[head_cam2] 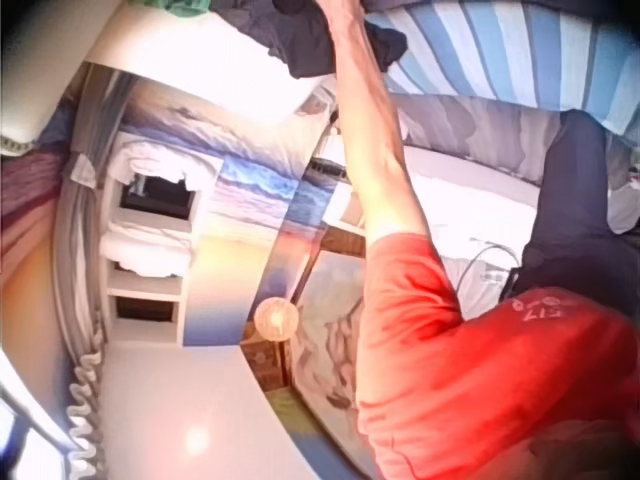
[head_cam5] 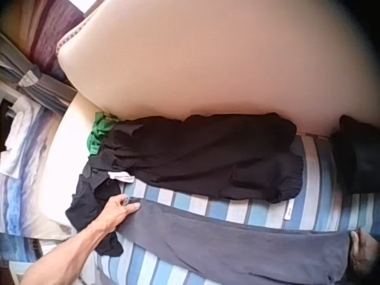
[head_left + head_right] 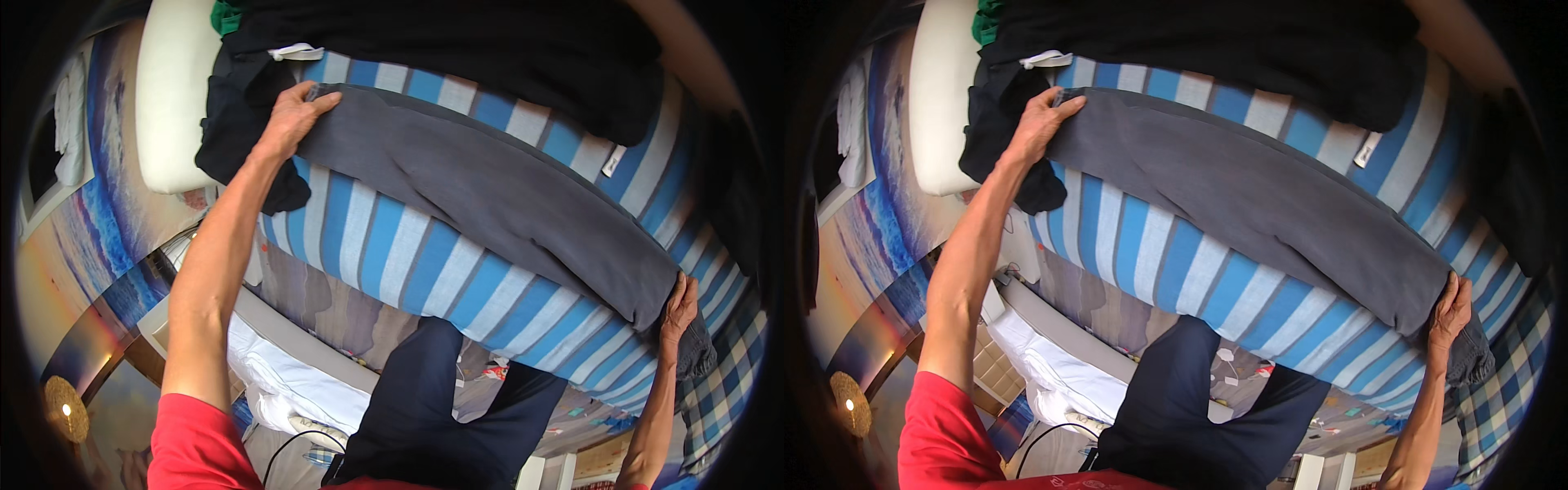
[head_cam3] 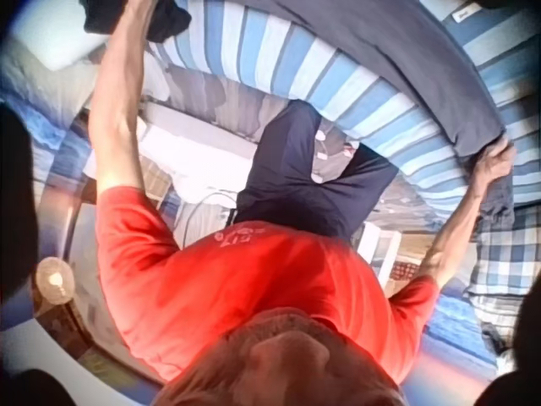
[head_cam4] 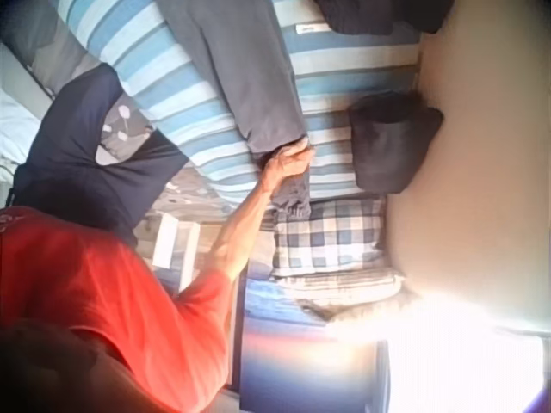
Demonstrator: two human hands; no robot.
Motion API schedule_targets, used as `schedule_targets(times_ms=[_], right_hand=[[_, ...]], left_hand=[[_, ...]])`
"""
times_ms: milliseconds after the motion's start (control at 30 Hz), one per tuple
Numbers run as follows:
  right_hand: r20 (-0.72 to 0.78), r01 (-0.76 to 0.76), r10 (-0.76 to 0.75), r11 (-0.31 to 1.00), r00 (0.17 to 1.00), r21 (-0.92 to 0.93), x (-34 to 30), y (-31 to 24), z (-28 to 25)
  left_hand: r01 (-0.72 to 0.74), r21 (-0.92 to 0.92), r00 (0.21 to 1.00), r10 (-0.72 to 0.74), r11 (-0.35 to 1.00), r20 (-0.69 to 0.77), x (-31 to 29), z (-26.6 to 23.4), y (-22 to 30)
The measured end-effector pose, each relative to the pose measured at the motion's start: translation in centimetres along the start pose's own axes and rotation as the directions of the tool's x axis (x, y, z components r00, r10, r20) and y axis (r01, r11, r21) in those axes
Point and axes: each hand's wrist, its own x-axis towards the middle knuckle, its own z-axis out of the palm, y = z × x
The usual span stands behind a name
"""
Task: The person folds a pair of dark gray pants on a blue and white striped cushion placed on the floor. They smooth the fabric, fold the legs together, and then fold the garment in half before placing it aside.
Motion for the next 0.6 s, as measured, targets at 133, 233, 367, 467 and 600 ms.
schedule_targets(times_ms=[133, 233, 367, 467, 600], right_hand=[[0.037, -0.041, 0.041, 0.999, 0.998, -0.016, -0.1, -0.6, -0.1], [0.094, -0.087, 0.097, 0.991, 0.991, -0.102, 0.3, -1.9, -0.3], [0.052, -0.090, 0.092, 0.995, 0.994, -0.044, -0.2, -4.8, -2.1], [-0.060, 0.104, -0.115, 0.982, 0.992, -0.159, -0.7, -6.2, -1.1], [-0.059, 0.088, -0.104, 0.970, 0.993, -0.226, -0.6, -6.5, 1.6]], left_hand=[[-0.067, 0.166, 0.992, 0.084, 0.984, -0.097, 0.2, 0.4, -2.2], [-0.177, 0.469, 0.893, 0.341, 0.865, -0.292, 0.0, 2.1, -2.3], [-0.327, 0.816, 0.561, 0.793, 0.476, -0.238, -3.8, 4.5, -0.3], [-0.525, 0.743, 0.597, 0.802, 0.416, -0.027, -7.9, 8.7, 1.5], [-0.629, 0.617, 0.676, 0.725, 0.473, 0.132, -10.1, 16.2, 1.3]])
